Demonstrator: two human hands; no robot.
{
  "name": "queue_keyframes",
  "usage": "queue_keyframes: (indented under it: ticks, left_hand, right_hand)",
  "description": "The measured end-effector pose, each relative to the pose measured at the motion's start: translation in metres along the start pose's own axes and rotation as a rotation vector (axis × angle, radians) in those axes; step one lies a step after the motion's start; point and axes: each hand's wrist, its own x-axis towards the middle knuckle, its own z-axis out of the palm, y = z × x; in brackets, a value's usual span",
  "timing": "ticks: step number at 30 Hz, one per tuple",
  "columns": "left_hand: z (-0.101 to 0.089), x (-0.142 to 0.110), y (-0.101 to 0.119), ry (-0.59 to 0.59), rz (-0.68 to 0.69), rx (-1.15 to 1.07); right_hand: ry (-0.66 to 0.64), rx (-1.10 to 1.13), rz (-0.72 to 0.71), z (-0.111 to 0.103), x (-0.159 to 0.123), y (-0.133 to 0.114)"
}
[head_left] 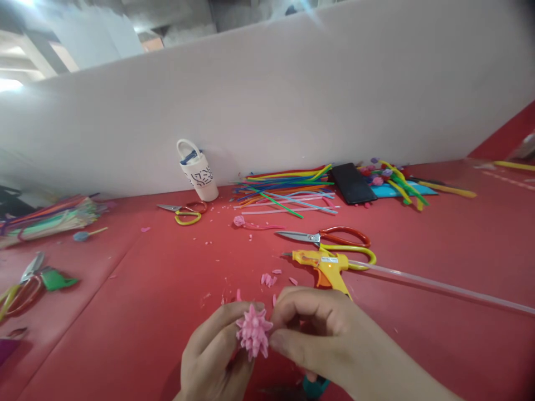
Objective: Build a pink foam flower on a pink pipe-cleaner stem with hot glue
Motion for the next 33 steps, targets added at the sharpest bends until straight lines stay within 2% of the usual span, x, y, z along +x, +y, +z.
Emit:
queue_keyframes:
  ticks: [2,4,5,7,14,24,28,33]
  left_hand:
    - [-0.003,0.002,-0.005,-0.039,0.131,0.023]
    - [-0.007,0.005,-0.010,-0.174,0.316,0.060]
    - [-0.009,0.006,-0.013,-0.195,0.384,0.079]
    - [-0.012,0.008,-0.018,-0.226,0.431,0.121]
    - [-0.013,0.006,-0.023,-0.204,0.416,0.118]
    - [-0.010,0.007,-0.018,-0.205,0.441,0.092]
    - [-0.011,0.005,-0.020,-0.173,0.464,0.116]
    - [-0.011,0.003,-0.023,-0.194,0.463,0.112]
  right_hand:
    - [-0.013,0.001,0.008,0.000,-0.001,-0.001]
    - [-0.020,0.003,0.000,0.000,-0.002,-0.003]
    - [-0.023,-0.001,-0.011,-0.001,-0.002,-0.004]
    - [-0.024,-0.020,-0.032,-0.001,-0.003,-0.006]
    - [-0.001,-0.108,-0.036,0.001,-0.004,-0.004]
    - [0.002,-0.079,-0.085,0.001,-0.004,-0.005]
    - [-0.002,-0.065,-0.089,0.001,-0.004,-0.007]
    - [-0.005,-0.064,-0.094,0.000,-0.005,-0.007]
